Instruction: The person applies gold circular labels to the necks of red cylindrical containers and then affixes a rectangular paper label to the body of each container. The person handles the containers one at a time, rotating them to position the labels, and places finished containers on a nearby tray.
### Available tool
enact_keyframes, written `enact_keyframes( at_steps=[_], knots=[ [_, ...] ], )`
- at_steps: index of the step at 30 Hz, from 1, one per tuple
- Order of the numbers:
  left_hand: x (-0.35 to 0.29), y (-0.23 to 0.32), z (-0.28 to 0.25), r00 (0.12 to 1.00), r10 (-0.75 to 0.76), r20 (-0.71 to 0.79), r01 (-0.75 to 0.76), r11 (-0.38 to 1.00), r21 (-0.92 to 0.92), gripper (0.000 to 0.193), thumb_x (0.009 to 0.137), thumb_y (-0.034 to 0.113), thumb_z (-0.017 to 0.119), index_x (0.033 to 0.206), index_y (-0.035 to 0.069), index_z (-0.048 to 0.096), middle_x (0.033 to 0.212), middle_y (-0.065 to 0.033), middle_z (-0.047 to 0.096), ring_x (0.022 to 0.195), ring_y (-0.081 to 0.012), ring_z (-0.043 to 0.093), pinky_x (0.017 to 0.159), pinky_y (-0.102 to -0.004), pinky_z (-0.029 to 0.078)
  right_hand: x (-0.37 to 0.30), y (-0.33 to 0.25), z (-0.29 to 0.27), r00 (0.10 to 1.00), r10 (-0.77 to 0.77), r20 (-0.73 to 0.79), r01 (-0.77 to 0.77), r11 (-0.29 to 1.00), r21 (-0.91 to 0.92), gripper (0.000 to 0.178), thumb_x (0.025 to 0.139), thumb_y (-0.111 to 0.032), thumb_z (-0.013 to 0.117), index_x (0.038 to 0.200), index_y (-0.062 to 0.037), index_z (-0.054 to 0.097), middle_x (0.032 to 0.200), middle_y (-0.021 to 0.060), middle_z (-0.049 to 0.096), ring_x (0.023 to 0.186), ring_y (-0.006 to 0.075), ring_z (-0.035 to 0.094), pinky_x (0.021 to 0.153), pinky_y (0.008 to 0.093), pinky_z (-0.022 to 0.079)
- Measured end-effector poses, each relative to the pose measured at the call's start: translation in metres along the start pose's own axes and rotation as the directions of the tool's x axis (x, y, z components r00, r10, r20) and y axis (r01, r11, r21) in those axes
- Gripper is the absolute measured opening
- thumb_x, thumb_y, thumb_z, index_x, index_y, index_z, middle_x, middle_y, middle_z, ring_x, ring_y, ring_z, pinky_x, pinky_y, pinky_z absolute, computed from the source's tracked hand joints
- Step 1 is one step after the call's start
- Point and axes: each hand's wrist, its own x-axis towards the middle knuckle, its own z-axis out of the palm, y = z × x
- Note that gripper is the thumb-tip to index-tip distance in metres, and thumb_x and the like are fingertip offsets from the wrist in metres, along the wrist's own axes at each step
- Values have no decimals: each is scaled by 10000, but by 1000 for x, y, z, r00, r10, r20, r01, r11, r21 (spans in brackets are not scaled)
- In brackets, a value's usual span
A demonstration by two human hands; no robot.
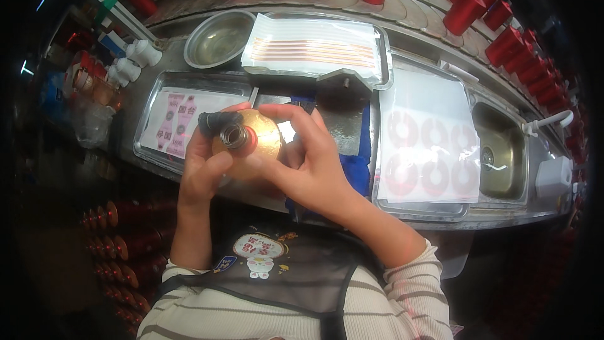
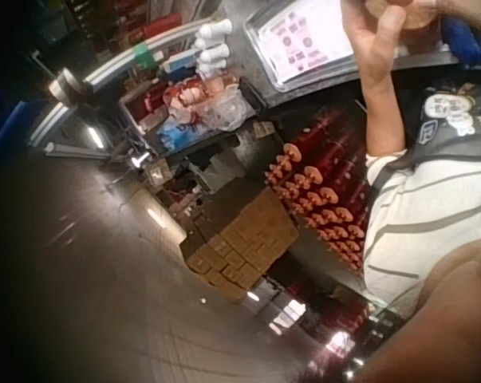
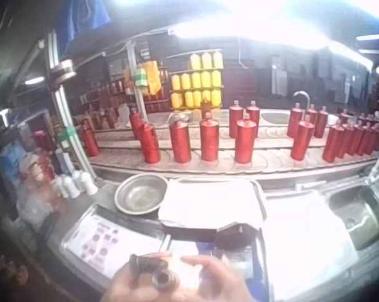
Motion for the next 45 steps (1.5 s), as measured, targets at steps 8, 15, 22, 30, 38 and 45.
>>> enact_keyframes(
  at_steps=[8,15,22,30,38,45],
  knots=[
    [-2,0,10,994,-45,-99,49,998,40,728,783,189,773,1432,17,493,1401,-149,556,1274,-240,562,1094,-390,440,2,4,-7,994,100,54,-104,992,76,639,822,-190,807,1384,-48,536,1133,-2,501,610,-27,452,577,147,376],
    [-4,1,12,988,-72,-136,80,995,53,747,752,239,792,1413,40,507,1483,-168,493,1304,-260,542,1100,-411,437,2,6,-6,991,117,68,-125,984,128,609,830,-151,792,1372,-37,537,1142,-7,547,621,-25,470,587,153,386],
    [-3,-4,13,997,7,-76,-9,1000,-26,772,776,56,797,1461,20,442,1358,-133,569,1252,-213,577,1074,-371,458,4,4,-4,990,127,60,-135,979,152,597,829,-129,787,1365,-36,540,1150,-8,547,623,-25,475,585,152,388],
    [-2,-5,11,998,36,-53,-38,999,-38,728,779,33,794,1434,22,474,1295,-106,602,1207,-187,595,1049,-347,470,8,2,-5,991,120,55,-130,960,249,509,860,-81,721,1335,-19,550,1193,10,548,651,-10,516,574,159,404],
    [-2,-2,17,992,-2,-127,-1,1000,-26,647,798,8,777,1392,23,519,1230,-80,630,1156,-156,609,1018,-325,481,10,-3,1,987,158,31,-159,931,330,429,887,-74,656,1302,-15,561,1121,13,585,633,-3,511,540,163,369],
    [-2,-6,13,992,12,-123,-12,1000,-3,621,799,13,778,1370,20,535,1272,-100,630,1160,-167,618,1035,-341,483,22,10,-12,974,225,-27,-199,906,373,357,917,-240,652,1208,-34,635,774,13,606,540,35,473,506,187,352]
  ],
)
